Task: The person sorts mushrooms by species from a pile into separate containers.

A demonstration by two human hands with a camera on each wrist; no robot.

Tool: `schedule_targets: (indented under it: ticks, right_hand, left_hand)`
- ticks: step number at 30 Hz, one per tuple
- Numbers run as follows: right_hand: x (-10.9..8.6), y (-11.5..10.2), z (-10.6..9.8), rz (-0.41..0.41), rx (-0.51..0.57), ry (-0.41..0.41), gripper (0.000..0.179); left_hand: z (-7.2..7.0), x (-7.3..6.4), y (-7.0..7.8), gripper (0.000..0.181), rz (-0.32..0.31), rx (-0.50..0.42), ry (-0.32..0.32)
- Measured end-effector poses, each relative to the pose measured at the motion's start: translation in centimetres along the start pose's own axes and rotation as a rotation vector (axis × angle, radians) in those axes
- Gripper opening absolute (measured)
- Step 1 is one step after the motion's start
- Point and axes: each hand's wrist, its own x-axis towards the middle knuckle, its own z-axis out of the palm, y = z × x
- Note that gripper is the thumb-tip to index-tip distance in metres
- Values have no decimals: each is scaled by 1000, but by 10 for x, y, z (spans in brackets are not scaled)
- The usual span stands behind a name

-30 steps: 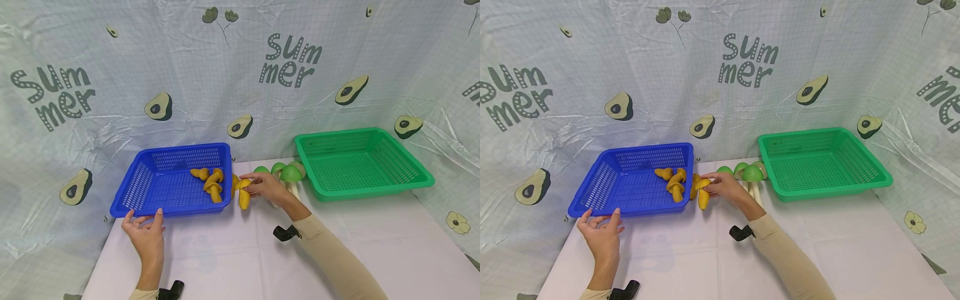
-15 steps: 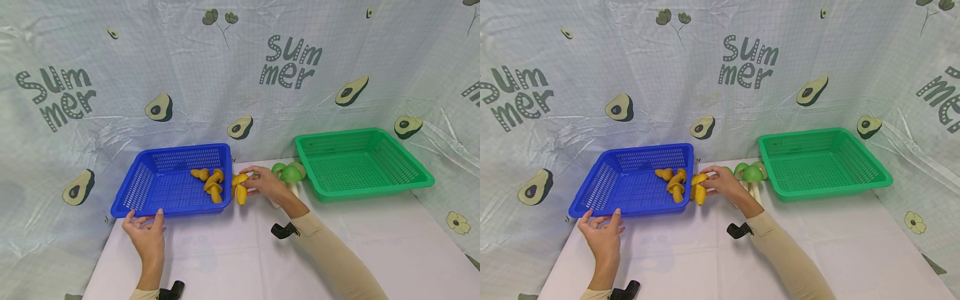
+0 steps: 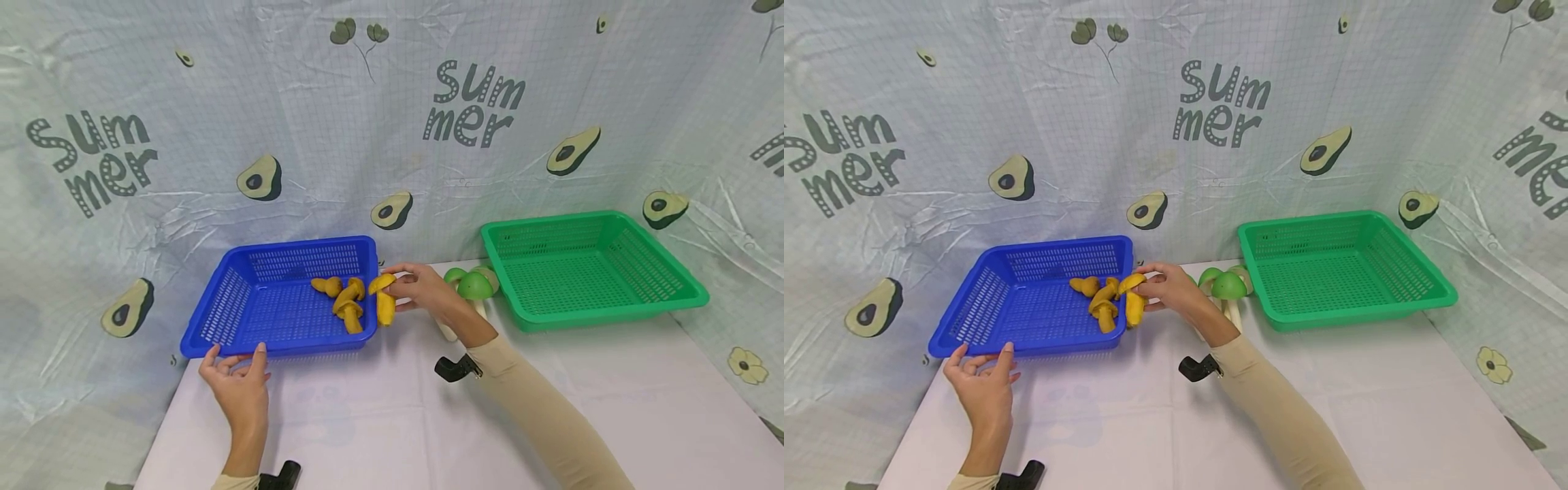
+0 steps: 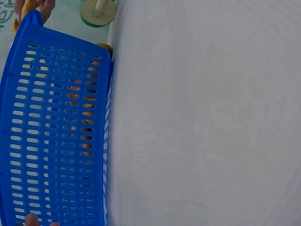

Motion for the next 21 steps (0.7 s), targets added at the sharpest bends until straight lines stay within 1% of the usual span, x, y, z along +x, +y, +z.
schedule_targets:
  ticks: [9,17,21]
  right_hand:
    - [10,-7,9,-6,27,4,38]
    - [18,-15,19,22,9,18,40]
    - [22,-17,23,23,0,13,40]
  left_hand:
    - [0,0,0,82,2,-19,0]
    - [0,1,-1,82,3,-21,1]
    - [0,1,-2,83,5,-19,1]
